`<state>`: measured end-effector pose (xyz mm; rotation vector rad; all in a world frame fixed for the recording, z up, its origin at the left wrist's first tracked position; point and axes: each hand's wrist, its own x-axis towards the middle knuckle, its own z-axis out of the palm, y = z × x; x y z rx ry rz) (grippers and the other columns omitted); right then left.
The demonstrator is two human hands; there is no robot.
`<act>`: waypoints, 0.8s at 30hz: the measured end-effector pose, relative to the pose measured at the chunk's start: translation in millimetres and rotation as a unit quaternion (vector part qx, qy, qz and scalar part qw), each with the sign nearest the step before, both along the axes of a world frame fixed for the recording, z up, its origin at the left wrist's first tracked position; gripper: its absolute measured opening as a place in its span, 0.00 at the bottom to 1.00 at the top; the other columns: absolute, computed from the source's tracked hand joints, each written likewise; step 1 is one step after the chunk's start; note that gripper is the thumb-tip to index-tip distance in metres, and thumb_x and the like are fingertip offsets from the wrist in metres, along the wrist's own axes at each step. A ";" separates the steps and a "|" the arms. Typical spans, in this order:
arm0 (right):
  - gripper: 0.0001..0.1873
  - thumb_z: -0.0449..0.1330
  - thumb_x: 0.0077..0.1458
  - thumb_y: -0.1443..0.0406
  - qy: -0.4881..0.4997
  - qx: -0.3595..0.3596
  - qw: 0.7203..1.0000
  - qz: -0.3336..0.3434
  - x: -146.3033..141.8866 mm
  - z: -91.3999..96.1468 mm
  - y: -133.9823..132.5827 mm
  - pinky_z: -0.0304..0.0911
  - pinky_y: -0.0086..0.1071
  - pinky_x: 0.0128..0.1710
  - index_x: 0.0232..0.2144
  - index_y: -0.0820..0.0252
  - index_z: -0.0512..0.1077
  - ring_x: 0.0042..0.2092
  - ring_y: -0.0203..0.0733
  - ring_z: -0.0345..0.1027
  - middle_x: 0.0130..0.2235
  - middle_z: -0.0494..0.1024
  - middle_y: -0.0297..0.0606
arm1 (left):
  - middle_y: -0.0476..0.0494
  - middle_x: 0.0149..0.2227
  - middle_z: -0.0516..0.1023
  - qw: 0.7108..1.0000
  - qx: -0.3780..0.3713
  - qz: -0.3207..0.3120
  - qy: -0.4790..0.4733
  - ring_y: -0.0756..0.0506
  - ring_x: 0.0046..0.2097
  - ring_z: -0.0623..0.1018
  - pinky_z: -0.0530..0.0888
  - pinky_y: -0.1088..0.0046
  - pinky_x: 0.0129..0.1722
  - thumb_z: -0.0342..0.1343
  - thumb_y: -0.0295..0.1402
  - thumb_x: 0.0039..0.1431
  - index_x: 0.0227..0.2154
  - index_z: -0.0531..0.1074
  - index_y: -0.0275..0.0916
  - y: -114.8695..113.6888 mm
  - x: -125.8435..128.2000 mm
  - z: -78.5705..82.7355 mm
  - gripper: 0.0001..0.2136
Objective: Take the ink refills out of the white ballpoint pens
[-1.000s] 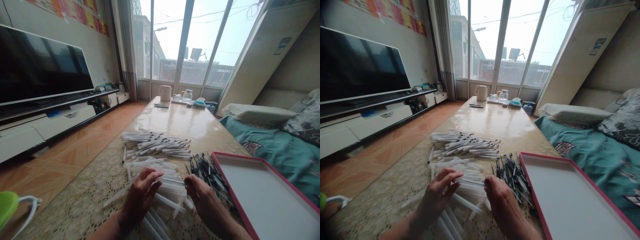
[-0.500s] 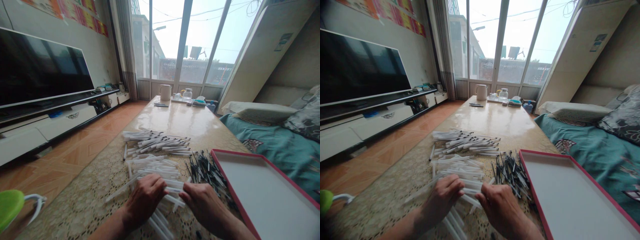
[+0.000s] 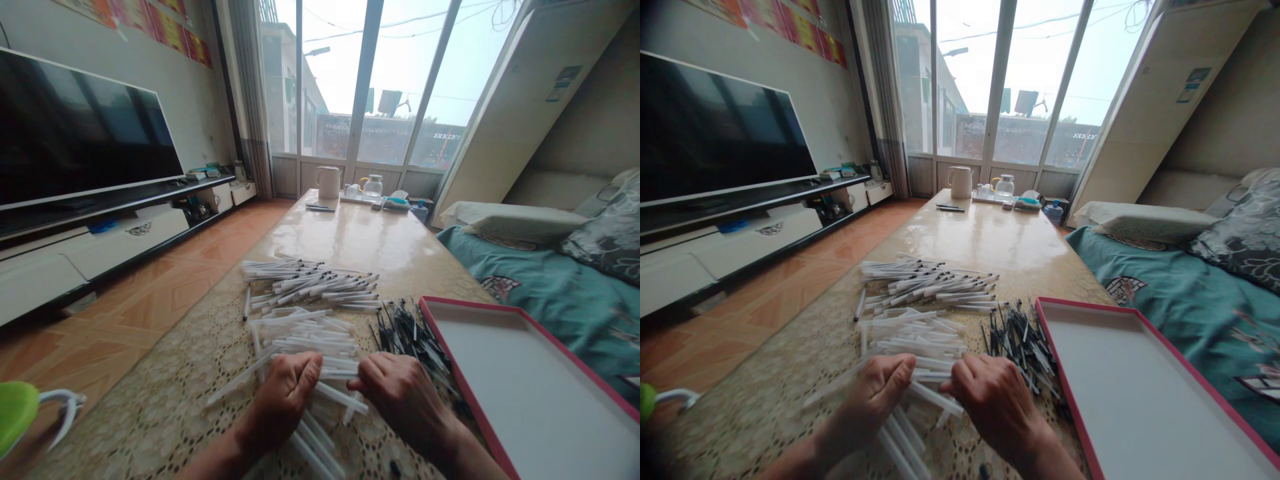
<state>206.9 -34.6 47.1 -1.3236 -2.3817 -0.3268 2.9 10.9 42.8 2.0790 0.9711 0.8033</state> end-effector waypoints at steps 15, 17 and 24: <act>0.14 0.48 0.63 0.61 0.034 -0.116 0.993 -0.020 -5.9 -8.7 -3.2 0.42 0.29 0.22 0.25 0.58 0.61 0.21 0.32 0.61 0.21 0.69 0.29 | 0.55 0.18 0.52 0.999 -0.011 -0.025 0.033 0.52 0.22 0.57 0.54 0.75 0.22 0.37 0.38 0.63 0.17 0.51 0.40 0.7 0.5 4.7 0.18; 0.13 0.49 0.62 0.62 0.006 -0.074 0.997 -0.009 -6.1 -5.9 -2.7 0.42 0.30 0.22 0.25 0.57 0.61 0.22 0.34 0.62 0.22 0.69 0.29 | 0.54 0.18 0.51 0.998 -0.059 -0.016 0.004 0.52 0.22 0.56 0.53 0.75 0.22 0.38 0.40 0.62 0.16 0.52 0.40 1.4 1.3 4.4 0.19; 0.17 0.46 0.64 0.61 0.051 0.065 0.990 -0.117 34.5 -2.8 0.1 0.44 0.29 0.23 0.23 0.58 0.61 0.20 0.34 0.57 0.20 0.64 0.30 | 0.58 0.12 0.49 0.945 -0.222 0.140 -0.196 0.54 0.15 0.48 0.48 0.77 0.14 0.44 0.49 0.56 0.15 0.54 0.42 20.3 -16.7 1.4 0.21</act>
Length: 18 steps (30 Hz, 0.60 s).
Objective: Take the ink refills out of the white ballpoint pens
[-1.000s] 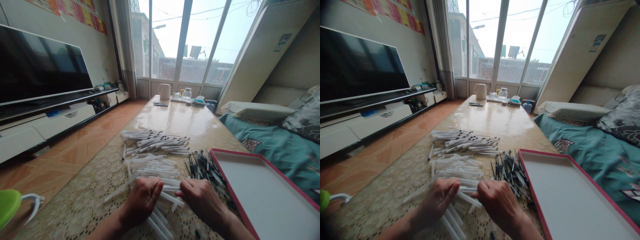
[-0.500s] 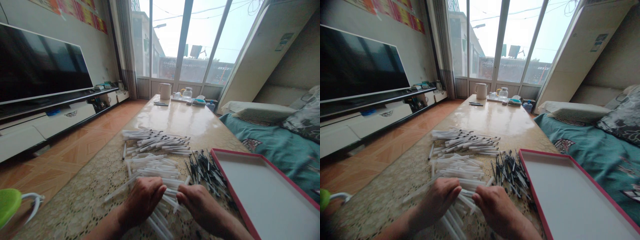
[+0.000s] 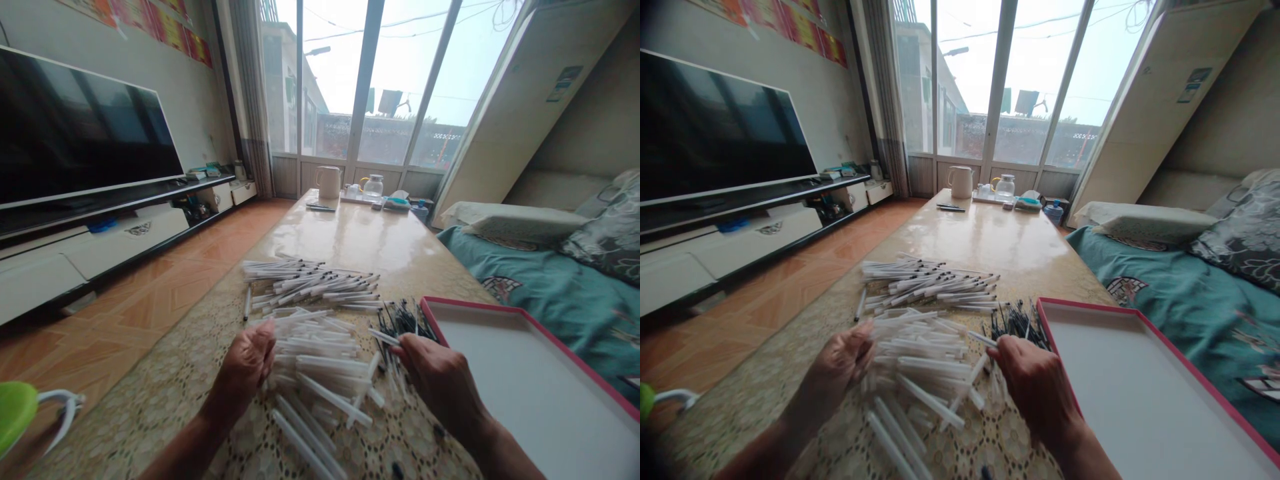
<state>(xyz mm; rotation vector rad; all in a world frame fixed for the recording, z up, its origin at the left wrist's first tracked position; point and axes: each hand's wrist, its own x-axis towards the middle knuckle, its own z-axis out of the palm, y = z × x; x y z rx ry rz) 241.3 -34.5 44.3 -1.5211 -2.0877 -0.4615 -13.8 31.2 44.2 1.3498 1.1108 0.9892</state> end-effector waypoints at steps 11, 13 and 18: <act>0.13 0.44 0.63 0.62 0.096 -0.091 0.991 0.012 -30.0 -12.3 -1.0 0.53 0.28 0.28 0.31 0.59 0.66 0.29 0.39 0.69 0.27 0.73 0.36 | 0.43 0.33 0.78 0.952 0.257 0.039 0.164 0.46 0.31 0.76 0.71 0.72 0.35 0.54 0.35 0.55 0.47 0.71 0.37 1.3 6.6 -2.6 0.17; 0.14 0.43 0.63 0.64 0.108 -0.090 0.990 0.017 -32.1 -12.9 -1.6 0.53 0.28 0.28 0.31 0.59 0.65 0.28 0.38 0.68 0.26 0.72 0.36 | 0.41 0.39 0.77 0.955 0.262 0.046 0.131 0.46 0.34 0.76 0.71 0.71 0.37 0.55 0.33 0.54 0.50 0.69 0.38 0.1 6.6 -2.8 0.18; 0.13 0.44 0.63 0.62 0.102 -0.119 0.986 0.052 -38.3 -16.0 -3.7 0.50 0.27 0.24 0.33 0.58 0.66 0.24 0.36 0.66 0.24 0.72 0.33 | 0.48 0.28 0.75 0.995 0.087 -0.048 -0.026 0.50 0.25 0.74 0.71 0.75 0.26 0.58 0.34 0.52 0.43 0.72 0.39 -14.1 18.8 -4.9 0.14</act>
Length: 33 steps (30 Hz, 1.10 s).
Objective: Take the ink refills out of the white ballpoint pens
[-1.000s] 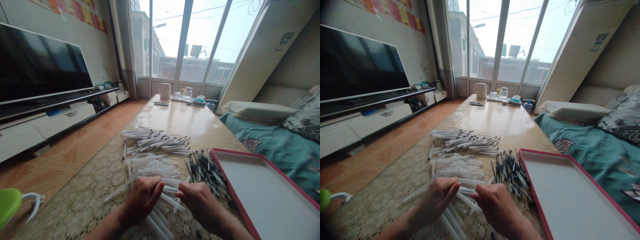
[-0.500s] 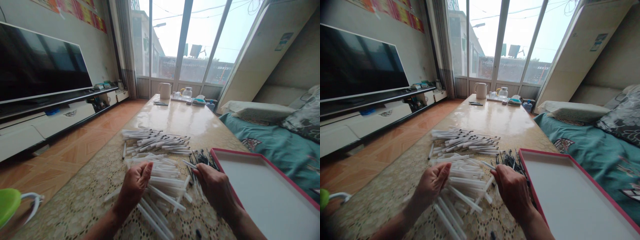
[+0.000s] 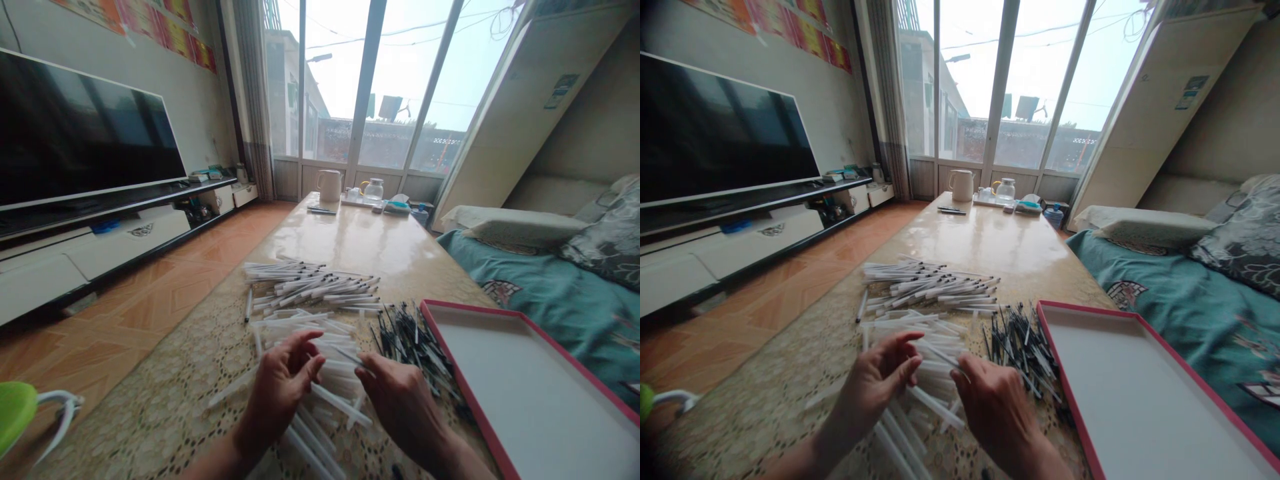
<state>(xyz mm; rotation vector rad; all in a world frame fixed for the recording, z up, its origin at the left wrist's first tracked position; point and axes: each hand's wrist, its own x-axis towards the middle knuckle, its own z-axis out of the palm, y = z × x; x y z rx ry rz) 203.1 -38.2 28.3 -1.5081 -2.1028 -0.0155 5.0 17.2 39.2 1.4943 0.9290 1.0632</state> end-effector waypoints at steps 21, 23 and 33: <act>0.21 0.44 0.62 0.53 0.343 -0.173 0.923 0.006 5.3 -5.1 -0.2 0.54 0.24 0.22 0.25 0.60 0.65 0.22 0.32 0.58 0.20 0.64 0.29 | 0.51 0.19 0.74 0.943 -0.247 0.032 -0.222 0.55 0.17 0.70 0.64 0.84 0.13 0.69 0.39 0.36 0.26 0.73 0.34 7.2 3.1 -3.5 0.17; 0.21 0.44 0.62 0.54 0.351 -0.175 0.920 0.011 4.9 -5.6 -0.4 0.53 0.24 0.22 0.26 0.60 0.65 0.21 0.32 0.57 0.20 0.63 0.29 | 0.51 0.18 0.74 0.945 -0.247 0.026 -0.215 0.55 0.17 0.70 0.65 0.84 0.13 0.69 0.40 0.36 0.26 0.73 0.34 8.3 3.3 -4.8 0.16; 0.18 0.49 0.61 0.56 0.322 -0.136 0.937 0.006 2.6 1.3 0.3 0.56 0.25 0.25 0.24 0.60 0.66 0.24 0.33 0.60 0.21 0.66 0.30 | 0.50 0.19 0.75 0.943 -0.245 0.025 -0.224 0.53 0.18 0.72 0.68 0.82 0.15 0.67 0.39 0.39 0.26 0.73 0.33 7.2 4.3 -3.3 0.15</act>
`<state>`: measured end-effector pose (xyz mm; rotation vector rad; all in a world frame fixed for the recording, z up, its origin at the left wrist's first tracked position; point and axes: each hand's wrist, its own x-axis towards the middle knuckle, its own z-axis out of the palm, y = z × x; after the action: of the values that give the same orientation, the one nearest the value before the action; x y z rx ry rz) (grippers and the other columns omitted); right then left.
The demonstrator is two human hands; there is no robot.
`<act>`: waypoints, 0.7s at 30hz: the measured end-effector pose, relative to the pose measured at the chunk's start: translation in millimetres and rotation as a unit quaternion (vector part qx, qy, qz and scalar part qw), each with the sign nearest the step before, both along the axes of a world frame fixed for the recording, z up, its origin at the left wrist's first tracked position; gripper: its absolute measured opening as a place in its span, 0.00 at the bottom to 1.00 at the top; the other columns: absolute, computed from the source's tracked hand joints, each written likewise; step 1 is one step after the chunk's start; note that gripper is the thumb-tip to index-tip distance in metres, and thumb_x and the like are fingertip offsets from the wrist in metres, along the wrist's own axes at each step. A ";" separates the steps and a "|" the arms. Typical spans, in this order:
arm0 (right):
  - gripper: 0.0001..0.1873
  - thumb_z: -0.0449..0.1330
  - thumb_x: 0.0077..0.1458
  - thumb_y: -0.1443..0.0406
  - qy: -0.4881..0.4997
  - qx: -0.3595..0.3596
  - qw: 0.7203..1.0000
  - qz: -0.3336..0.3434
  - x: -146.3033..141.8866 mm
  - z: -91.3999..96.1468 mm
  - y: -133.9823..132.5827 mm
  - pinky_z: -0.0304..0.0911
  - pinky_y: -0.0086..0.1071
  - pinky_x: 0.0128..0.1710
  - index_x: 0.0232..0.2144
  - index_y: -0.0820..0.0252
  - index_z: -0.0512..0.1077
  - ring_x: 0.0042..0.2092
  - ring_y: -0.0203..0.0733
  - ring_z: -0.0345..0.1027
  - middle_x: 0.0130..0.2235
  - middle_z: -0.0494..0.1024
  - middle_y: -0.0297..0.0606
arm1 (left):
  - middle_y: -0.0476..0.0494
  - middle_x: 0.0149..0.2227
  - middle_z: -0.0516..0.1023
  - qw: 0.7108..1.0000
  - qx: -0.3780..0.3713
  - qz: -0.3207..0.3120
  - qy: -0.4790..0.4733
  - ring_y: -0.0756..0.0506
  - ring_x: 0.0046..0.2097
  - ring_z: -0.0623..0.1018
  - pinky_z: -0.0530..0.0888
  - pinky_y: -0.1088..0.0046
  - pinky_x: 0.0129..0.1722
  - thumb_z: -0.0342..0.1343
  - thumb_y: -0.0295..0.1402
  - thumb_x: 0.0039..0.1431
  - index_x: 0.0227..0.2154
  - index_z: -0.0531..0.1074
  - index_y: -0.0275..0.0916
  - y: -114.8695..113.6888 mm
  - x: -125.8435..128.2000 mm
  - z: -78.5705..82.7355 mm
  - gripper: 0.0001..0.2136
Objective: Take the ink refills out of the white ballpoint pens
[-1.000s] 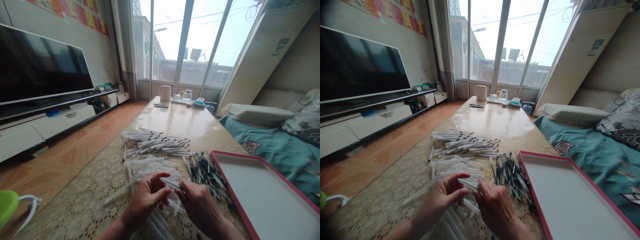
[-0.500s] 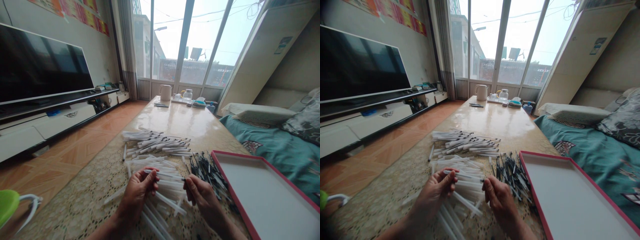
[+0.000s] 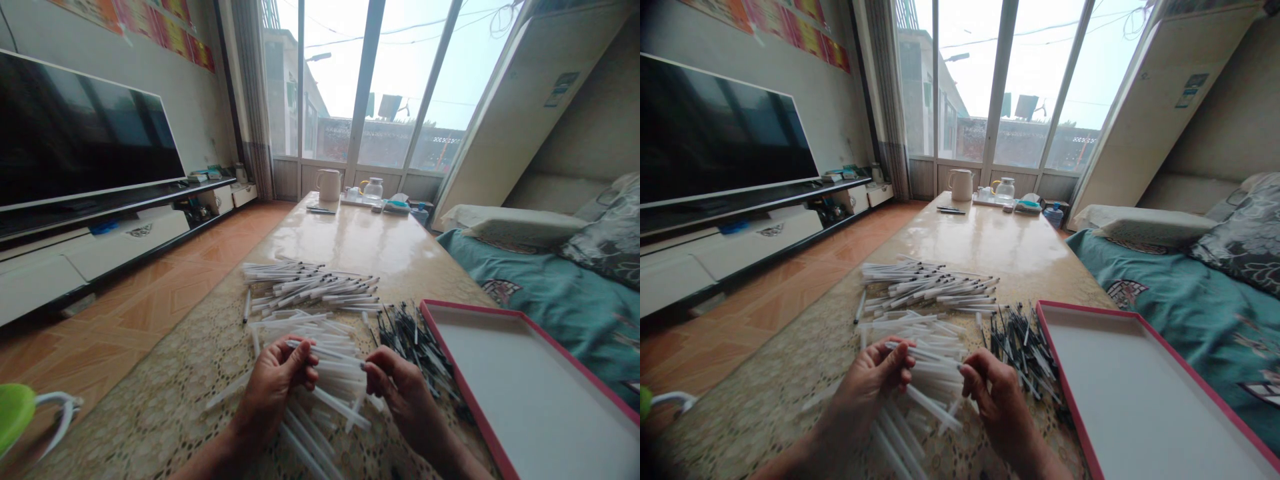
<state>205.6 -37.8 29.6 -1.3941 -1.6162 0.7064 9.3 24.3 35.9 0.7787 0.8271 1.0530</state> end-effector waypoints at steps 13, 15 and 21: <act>0.17 0.46 0.62 0.58 -0.040 0.030 0.999 -0.009 1.0 -3.6 0.1 0.57 0.25 0.25 0.26 0.59 0.66 0.23 0.33 0.61 0.22 0.68 0.31 | 0.49 0.19 0.76 1.000 0.004 -0.003 -0.004 0.53 0.19 0.73 0.69 0.81 0.16 0.68 0.39 0.39 0.26 0.72 0.34 1.4 0.0 -2.8 0.15; 0.12 0.50 0.60 0.58 -0.039 0.040 0.998 -0.020 1.0 -3.2 0.4 0.58 0.25 0.27 0.32 0.59 0.67 0.26 0.35 0.63 0.24 0.70 0.31 | 0.49 0.19 0.76 1.000 0.001 -0.003 -0.003 0.53 0.18 0.73 0.69 0.81 0.16 0.68 0.39 0.38 0.26 0.72 0.33 1.4 0.2 -2.0 0.16; 0.20 0.44 0.62 0.58 -0.071 0.031 0.997 -0.020 0.9 -2.1 0.8 0.56 0.25 0.26 0.22 0.59 0.65 0.25 0.35 0.63 0.22 0.68 0.32 | 0.49 0.18 0.76 1.000 0.002 -0.002 -0.006 0.52 0.18 0.73 0.69 0.81 0.16 0.69 0.39 0.37 0.25 0.72 0.34 1.3 0.8 -1.2 0.16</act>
<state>206.5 -37.0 27.5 -1.4552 -1.7014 0.5394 10.1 25.6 34.7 0.7770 0.8131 1.0551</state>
